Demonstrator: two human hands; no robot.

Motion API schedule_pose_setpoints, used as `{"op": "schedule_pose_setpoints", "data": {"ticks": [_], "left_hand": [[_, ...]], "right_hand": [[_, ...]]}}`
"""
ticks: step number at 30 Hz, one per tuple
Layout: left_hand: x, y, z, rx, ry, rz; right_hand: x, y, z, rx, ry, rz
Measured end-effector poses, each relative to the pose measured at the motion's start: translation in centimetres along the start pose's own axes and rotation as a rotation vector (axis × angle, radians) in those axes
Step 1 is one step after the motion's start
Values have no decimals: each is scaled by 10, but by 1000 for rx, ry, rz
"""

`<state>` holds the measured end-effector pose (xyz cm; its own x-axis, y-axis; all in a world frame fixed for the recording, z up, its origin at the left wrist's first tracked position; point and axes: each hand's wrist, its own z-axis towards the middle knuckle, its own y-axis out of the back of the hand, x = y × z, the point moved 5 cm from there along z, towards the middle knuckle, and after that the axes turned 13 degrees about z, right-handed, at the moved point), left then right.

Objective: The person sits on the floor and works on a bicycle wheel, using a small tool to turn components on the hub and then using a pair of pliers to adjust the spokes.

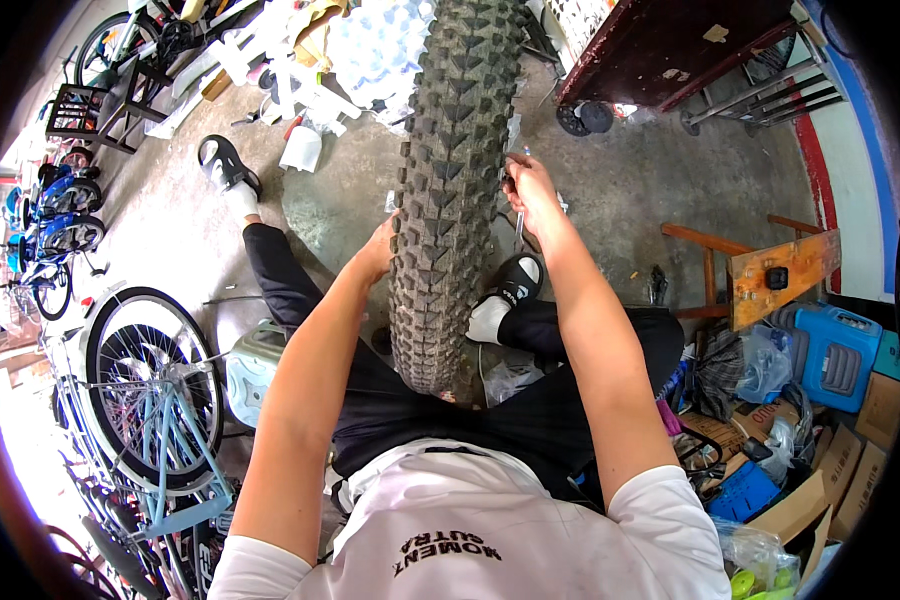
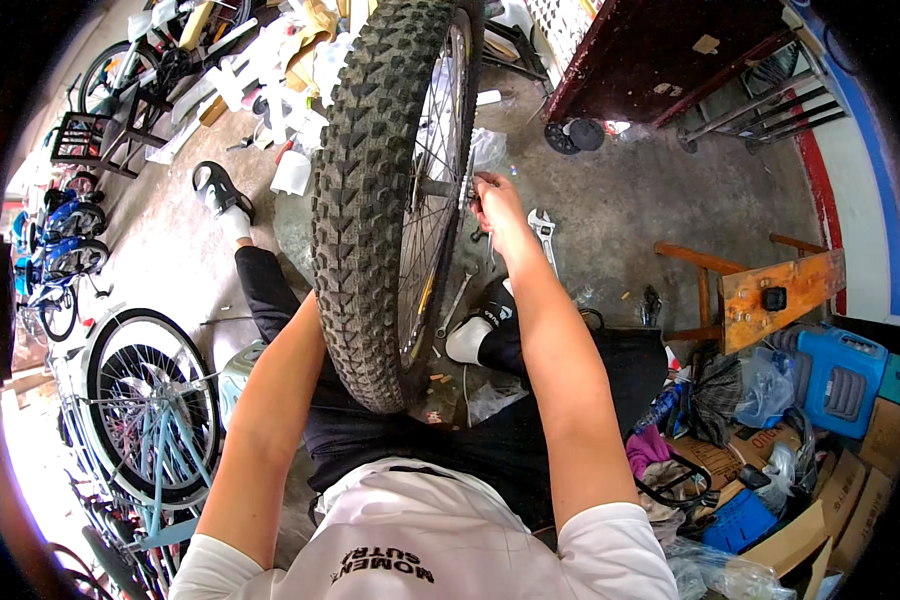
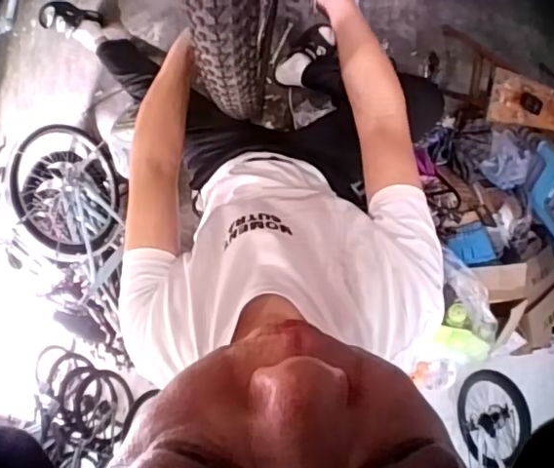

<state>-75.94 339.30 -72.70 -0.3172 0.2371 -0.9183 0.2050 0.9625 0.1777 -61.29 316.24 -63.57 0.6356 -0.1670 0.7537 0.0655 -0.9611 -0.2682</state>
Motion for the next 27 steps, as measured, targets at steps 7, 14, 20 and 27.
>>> {"op": "schedule_pose_setpoints", "data": {"ticks": [7,14,20,27], "left_hand": [[-38,1,-8,-92,162,264],[16,5,2,-74,-10,76],[0,-7,-2,44,122,-167],[51,11,-4,-79,-68,348]], "right_hand": [[-6,9,-2,20,352,-180],[-3,-5,6,-20,-38,-69],[-14,4,-1,2,65,-67],[-17,3,-5,-41,380,-631]]}}
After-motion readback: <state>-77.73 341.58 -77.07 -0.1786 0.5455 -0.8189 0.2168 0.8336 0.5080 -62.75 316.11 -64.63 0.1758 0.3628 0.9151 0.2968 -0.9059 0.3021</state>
